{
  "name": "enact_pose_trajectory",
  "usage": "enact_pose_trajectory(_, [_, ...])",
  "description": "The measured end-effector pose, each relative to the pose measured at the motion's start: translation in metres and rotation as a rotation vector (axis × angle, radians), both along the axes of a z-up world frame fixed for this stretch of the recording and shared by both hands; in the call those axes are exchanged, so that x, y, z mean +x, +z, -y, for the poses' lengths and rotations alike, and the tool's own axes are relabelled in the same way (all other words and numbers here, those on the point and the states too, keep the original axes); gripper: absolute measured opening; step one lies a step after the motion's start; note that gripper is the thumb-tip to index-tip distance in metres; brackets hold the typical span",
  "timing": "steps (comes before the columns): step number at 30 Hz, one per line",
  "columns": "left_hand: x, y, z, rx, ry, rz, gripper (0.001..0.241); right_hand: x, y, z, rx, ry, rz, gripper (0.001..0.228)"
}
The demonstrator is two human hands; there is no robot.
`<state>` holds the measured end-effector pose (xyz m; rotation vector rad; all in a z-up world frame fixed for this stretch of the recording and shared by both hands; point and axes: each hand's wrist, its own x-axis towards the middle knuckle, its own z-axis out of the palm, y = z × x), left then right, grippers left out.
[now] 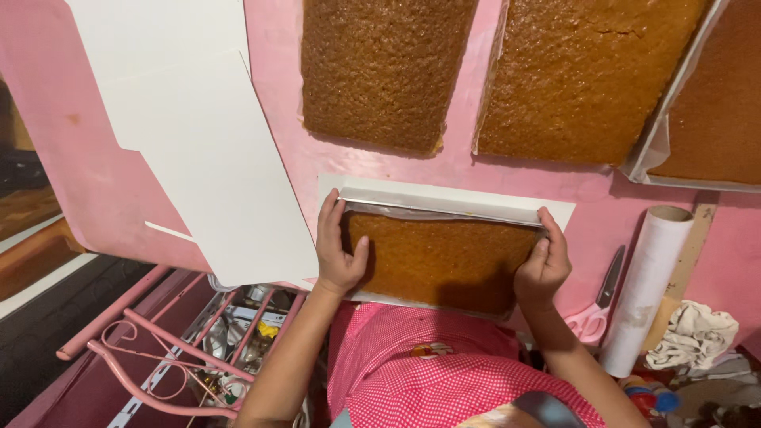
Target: The person trims the edges of cake slabs in rectangular pans using a knife and then cuts strips of white paper with scissors.
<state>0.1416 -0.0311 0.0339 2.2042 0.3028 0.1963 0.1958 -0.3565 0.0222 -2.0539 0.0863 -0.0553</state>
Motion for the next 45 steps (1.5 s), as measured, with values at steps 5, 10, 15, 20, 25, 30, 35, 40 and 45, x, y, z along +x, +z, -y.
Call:
enact_pose_trajectory(5, [0.001, -0.001, 0.0, -0.01, 0.003, 0.014, 0.065, -0.001, -0.004, 0.004, -0.042, -0.021, -0.057, 0.038])
enact_pose_trajectory(10, [0.001, -0.001, -0.001, -0.015, 0.004, 0.037, 0.065, -0.014, -0.024, 0.011, 0.064, -0.059, -0.027, 0.04])
enact_pose_trajectory(15, [0.0, -0.002, -0.001, -0.004, -0.008, 0.051, 0.065, -0.007, -0.011, 0.005, 0.093, -0.014, 0.0, 0.039])
enact_pose_trajectory(20, [-0.003, 0.0, 0.001, 0.002, -0.007, 0.088, 0.065, -0.005, -0.002, 0.003, -0.014, 0.003, 0.039, 0.038])
enact_pose_trajectory(25, [-0.011, -0.008, 0.0, 0.033, -0.022, 0.135, 0.069, -0.005, 0.004, 0.0, -0.057, -0.006, 0.112, 0.04])
enact_pose_trajectory(30, [-0.018, -0.014, 0.006, 0.195, -0.039, 0.173, 0.073, -0.012, 0.002, 0.01, -0.051, -0.048, 0.276, 0.032])
enact_pose_trajectory(35, [-0.021, -0.016, 0.004, 0.283, -0.093, 0.189, 0.077, -0.021, 0.004, 0.042, -0.077, -0.141, 0.414, 0.019])
enact_pose_trajectory(40, [-0.022, -0.004, 0.012, 0.406, -0.122, 0.06, 0.074, -0.047, 0.009, 0.103, -0.224, -0.19, 0.414, 0.02])
enact_pose_trajectory(45, [-0.019, 0.001, 0.012, 0.493, -0.144, -0.003, 0.067, -0.087, -0.003, 0.155, -0.595, -0.106, 0.291, 0.023])
